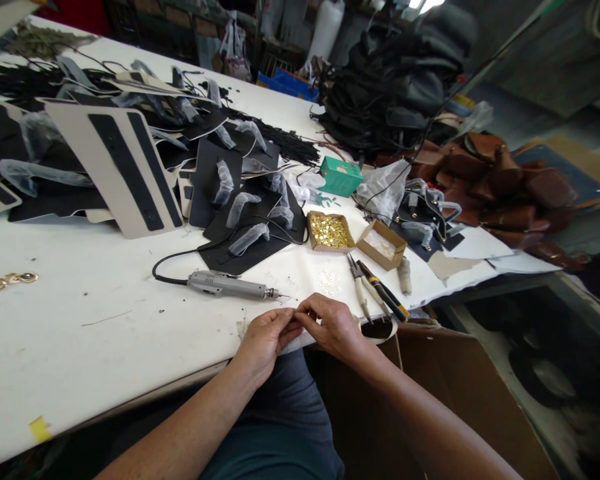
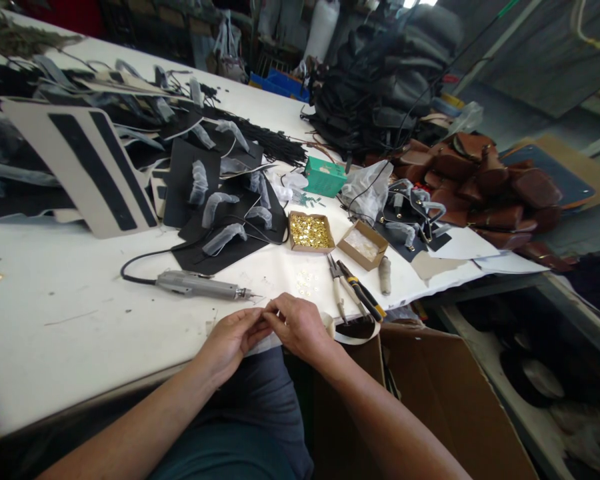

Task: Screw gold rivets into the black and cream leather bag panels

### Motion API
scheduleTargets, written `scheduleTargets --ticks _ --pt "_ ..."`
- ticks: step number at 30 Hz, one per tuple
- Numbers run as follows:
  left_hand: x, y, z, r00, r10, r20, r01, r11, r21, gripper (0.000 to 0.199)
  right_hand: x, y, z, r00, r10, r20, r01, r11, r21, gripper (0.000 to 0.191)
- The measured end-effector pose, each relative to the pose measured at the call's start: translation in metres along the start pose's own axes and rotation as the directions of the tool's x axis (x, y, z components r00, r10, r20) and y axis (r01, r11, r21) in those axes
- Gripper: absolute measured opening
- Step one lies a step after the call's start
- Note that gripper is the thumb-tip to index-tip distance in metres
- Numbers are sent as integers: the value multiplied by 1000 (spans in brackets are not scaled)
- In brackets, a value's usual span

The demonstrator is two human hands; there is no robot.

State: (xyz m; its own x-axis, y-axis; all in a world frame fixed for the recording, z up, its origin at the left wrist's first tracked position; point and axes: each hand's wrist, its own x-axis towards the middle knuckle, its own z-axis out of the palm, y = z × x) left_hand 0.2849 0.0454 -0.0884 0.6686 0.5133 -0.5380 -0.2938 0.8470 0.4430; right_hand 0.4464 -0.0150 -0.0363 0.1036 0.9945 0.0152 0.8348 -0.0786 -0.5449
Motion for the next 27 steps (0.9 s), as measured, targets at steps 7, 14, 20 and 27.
scheduleTargets --ticks 7,14,20,27 --pt "-1 1 -1 999 20 32 -19 999 -51 32 0 5 2 980 -184 -74 180 982 -61 9" --pt "-3 3 2 1000 12 13 -11 999 -53 27 3 6 -4 967 -230 -113 214 967 -138 11" --pt "-5 5 6 999 -11 -39 10 1000 -24 22 22 65 -27 952 -13 -307 -78 956 -283 17" --pt "-6 6 5 999 -24 -43 23 1000 -14 18 31 101 -25 976 61 -208 -144 898 -417 19"
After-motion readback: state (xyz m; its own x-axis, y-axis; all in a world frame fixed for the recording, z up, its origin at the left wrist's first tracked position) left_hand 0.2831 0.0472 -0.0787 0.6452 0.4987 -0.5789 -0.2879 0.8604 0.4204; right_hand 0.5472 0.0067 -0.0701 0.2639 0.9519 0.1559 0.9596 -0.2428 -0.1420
